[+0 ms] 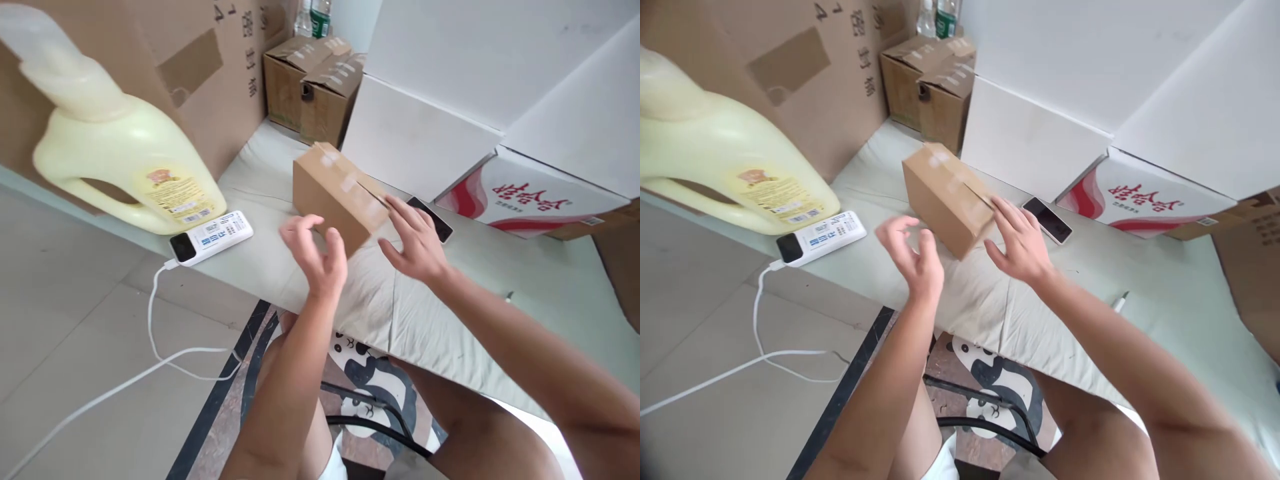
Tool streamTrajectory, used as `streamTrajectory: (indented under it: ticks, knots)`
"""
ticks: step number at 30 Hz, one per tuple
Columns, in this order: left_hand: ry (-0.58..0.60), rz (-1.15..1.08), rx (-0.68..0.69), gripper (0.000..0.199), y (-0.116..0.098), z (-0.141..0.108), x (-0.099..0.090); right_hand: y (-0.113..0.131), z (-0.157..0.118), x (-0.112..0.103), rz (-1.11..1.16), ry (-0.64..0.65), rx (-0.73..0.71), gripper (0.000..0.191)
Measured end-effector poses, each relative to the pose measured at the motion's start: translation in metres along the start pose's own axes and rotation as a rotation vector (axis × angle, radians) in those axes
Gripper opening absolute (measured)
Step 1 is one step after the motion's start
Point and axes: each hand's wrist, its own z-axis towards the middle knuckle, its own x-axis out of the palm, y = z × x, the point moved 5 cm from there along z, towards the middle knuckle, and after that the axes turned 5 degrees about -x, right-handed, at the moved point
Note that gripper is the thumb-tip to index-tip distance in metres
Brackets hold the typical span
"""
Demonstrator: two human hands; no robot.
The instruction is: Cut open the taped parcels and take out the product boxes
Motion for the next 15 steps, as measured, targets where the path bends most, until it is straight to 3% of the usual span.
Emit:
streamTrajectory:
  ticks: [2, 5, 9, 11, 13, 15]
  knots:
    - [0.037, -0.022, -0.061, 0.035, 0.011, 0.000, 0.011, -0.004, -0.072, -0.026, 0.019, -0.161, 0.059, 0.048]
    - [0.357, -0.064, -0.151, 0.045, 0.016, -0.015, 0.046, -0.008, -0.163, -0.053, 0.099, -0.407, 0.216, 0.034]
    - [0.793, -0.140, -0.187, 0.045, 0.008, -0.054, 0.094, -0.035, -0.228, -0.066, 0.102, -0.647, 0.579, 0.046]
    - [0.869, -0.182, -0.228, 0.042, 0.007, -0.070, 0.111, -0.062, -0.243, -0.064, 0.091, -0.629, 0.802, 0.035]
    - [0.839, -0.204, -0.272, 0.041, 0.008, -0.078, 0.121, -0.091, -0.255, -0.058, 0.092, -0.484, 0.993, 0.022]
    - [0.782, -0.231, -0.310, 0.040, 0.009, -0.083, 0.128, -0.114, -0.266, -0.050, 0.088, -0.286, 1.116, 0.037]
